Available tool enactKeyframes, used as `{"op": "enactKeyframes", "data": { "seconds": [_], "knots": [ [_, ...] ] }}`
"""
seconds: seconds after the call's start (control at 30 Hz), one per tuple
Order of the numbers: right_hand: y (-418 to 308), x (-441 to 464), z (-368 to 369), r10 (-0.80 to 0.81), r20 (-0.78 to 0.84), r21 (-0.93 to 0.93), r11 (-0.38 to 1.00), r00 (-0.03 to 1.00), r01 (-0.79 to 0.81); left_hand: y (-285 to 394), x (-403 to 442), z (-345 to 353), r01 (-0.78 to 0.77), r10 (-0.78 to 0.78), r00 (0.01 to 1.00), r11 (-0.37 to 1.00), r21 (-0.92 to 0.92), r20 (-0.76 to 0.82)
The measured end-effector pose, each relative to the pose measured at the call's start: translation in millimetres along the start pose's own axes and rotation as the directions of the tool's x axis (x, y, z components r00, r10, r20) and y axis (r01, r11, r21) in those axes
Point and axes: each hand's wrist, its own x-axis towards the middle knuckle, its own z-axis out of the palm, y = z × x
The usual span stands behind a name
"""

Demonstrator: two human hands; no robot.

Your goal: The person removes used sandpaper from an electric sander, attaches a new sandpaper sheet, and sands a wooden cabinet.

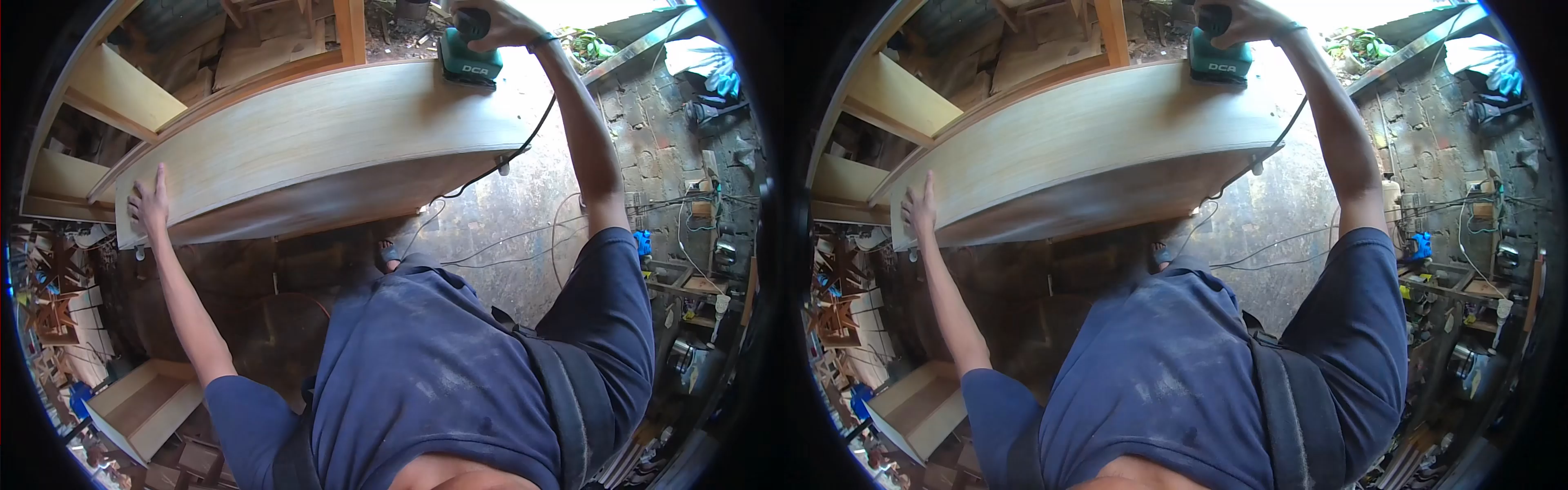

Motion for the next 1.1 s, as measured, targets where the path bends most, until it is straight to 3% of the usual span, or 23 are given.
{"op": "enactKeyframes", "data": {
  "seconds": [0.1, 0.13, 0.2, 0.33, 0.4, 0.53, 0.6, 0.63, 0.73, 0.77, 0.87, 1.0, 1.1],
  "knots": [
    [22.8, -8.4, 3.1, -0.033, -0.043, -0.004, 0.999, 0.999, 0.033, -1.0, -2.2, 1.6, -0.006, 0.006, 1.000, 1.000, 0.001, 0.010],
    [12.8, -14.5, 3.5, -0.144, -0.090, 0.017, 0.989, 0.985, 0.146, -1.0, -0.5, 1.3, -0.011, 0.011, 1.000, 1.000, -0.003, 0.007],
    [-0.8, -4.3, 2.9, 0.030, -0.106, -0.085, 0.996, 0.994, -0.039, -2.5, 2.8, 1.8, -0.021, 0.021, 1.000, 1.000, -0.003, 0.000],
    [18.1, -3.3, -12.2, -0.020, -0.154, -0.194, 0.981, 0.988, -0.010, -8.1, 2.0, 3.8, -0.024, 0.024, 1.000, 1.000, 0.005, 0.002],
    [24.1, -1.4, -21.2, 0.134, 0.061, -0.092, 0.987, 0.989, -0.128, -8.1, 5.1, 2.9, -0.019, 0.019, 1.000, 1.000, 0.013, 0.000],
    [14.2, 4.3, 0.1, 0.004, -0.064, -0.081, 0.997, 0.998, -0.009, -13.9, 7.3, 9.4, -0.023, 0.024, 1.000, 0.999, 0.037, -0.009],
    [-2.3, 10.6, 4.3, -0.068, -0.045, -0.222, 0.973, 0.997, 0.057, -14.6, 9.8, 7.7, -0.045, 0.046, 0.999, 0.999, 0.028, -0.017],
    [6.5, 14.0, 3.8, -0.037, -0.038, -0.160, 0.987, 0.999, 0.031, -14.3, 6.5, 6.5, -0.042, 0.043, 0.999, 0.999, 0.033, -0.014],
    [21.0, 10.2, -3.6, 0.005, -0.110, -0.199, 0.980, 0.994, -0.027, -14.5, 7.6, 7.0, -0.028, 0.029, 0.999, 0.999, 0.034, -0.015],
    [19.5, 9.3, -18.3, 0.083, 0.071, -0.038, 0.996, 0.994, -0.081, -14.8, 6.2, 7.6, -0.029, 0.030, 0.999, 0.999, 0.037, -0.015],
    [45.6, 2.1, -19.1, -0.044, -0.005, -0.094, 0.995, 0.999, 0.043, -10.5, 6.2, 5.7, -0.017, 0.018, 1.000, 0.999, 0.043, -0.024],
    [7.7, 2.9, 0.2, -0.116, -0.067, -0.193, 0.976, 0.991, 0.101, -7.7, 3.1, 1.9, -0.017, 0.018, 1.000, 0.999, 0.046, -0.002],
    [4.7, 4.6, -3.7, -0.062, -0.041, -0.168, 0.984, 0.997, 0.055, -8.9, 0.0, -1.0, -0.016, 0.016, 1.000, 0.999, 0.027, 0.014]
  ]
}}
